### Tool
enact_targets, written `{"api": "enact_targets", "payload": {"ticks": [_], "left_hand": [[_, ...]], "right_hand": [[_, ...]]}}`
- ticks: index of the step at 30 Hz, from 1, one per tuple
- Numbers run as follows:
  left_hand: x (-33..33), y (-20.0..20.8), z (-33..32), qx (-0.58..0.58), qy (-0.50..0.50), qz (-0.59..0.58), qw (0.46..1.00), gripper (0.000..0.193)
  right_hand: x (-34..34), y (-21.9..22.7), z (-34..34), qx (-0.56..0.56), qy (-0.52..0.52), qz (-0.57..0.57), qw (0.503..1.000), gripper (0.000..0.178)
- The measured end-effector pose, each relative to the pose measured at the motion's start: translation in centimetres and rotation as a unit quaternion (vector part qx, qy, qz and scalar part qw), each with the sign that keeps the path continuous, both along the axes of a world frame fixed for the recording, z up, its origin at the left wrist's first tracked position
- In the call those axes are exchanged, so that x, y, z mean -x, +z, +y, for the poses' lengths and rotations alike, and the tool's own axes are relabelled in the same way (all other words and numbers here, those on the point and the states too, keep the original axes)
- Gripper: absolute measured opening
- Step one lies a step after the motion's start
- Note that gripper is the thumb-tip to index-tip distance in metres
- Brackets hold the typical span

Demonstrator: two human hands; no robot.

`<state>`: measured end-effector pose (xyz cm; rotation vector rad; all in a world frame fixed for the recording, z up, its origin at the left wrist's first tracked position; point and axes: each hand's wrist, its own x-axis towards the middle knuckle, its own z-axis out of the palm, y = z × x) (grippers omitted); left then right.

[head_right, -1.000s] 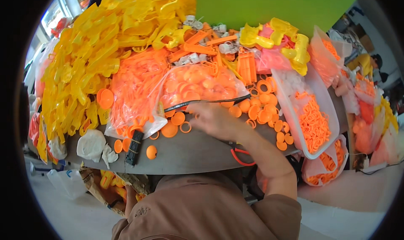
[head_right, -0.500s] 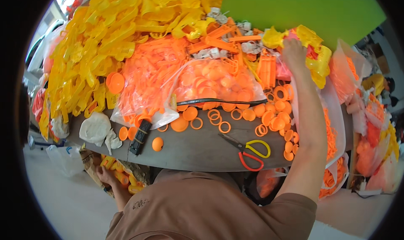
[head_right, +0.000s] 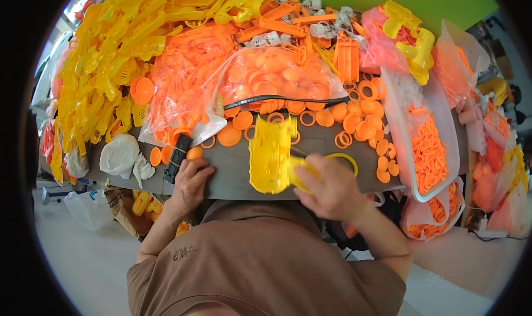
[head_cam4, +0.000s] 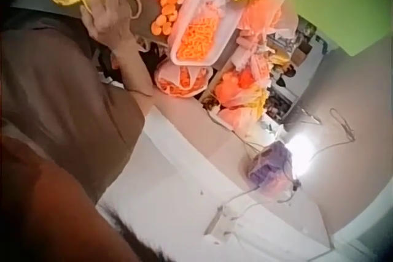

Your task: Assembling and inspecting yellow and orange plastic toy components at a factory workbench.

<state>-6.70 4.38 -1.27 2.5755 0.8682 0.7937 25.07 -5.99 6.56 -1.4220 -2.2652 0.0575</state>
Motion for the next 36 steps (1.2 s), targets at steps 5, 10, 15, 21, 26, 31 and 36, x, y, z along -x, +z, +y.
{"api": "enact_targets", "payload": {"ticks": [5,10,15,21,26,31,36], "left_hand": [[-0.9,-0.5,1.3,0.019,-0.005,-0.021,1.0,0.02],[-1.7,-0.1,1.2,-0.06,0.088,-0.03,0.994,0.018],[-1.5,-0.6,2.3,-0.052,0.087,0.046,0.994,0.029],[-2.3,-0.9,4.4,-0.048,0.08,0.005,0.996,0.025],[-2.4,-1.1,4.5,-0.082,0.103,-0.015,0.991,0.015],[-2.5,-0.3,4.4,-0.096,0.074,-0.066,0.99,0.02],[-2.1,-0.5,4.0,-0.119,0.092,-0.09,0.985,0.022]], "right_hand": [[2.6,-5.8,-4.6,0.018,-0.074,-0.014,0.997,0.043],[5.4,-6.9,-2.5,0.083,-0.04,0.068,0.993,0.057],[8.5,-7.1,1.1,0.102,-0.03,0.159,0.982,0.053],[9.6,-6.7,3.1,0.115,0.015,0.162,0.98,0.05],[2.9,-3.3,8.8,-0.109,-0.014,0.157,0.981,0.021],[-11.5,-3.2,19.7,-0.102,-0.345,0.018,0.933,0.043],[-11.2,-1.7,24.0,0.022,-0.447,-0.126,0.885,0.054]]}}
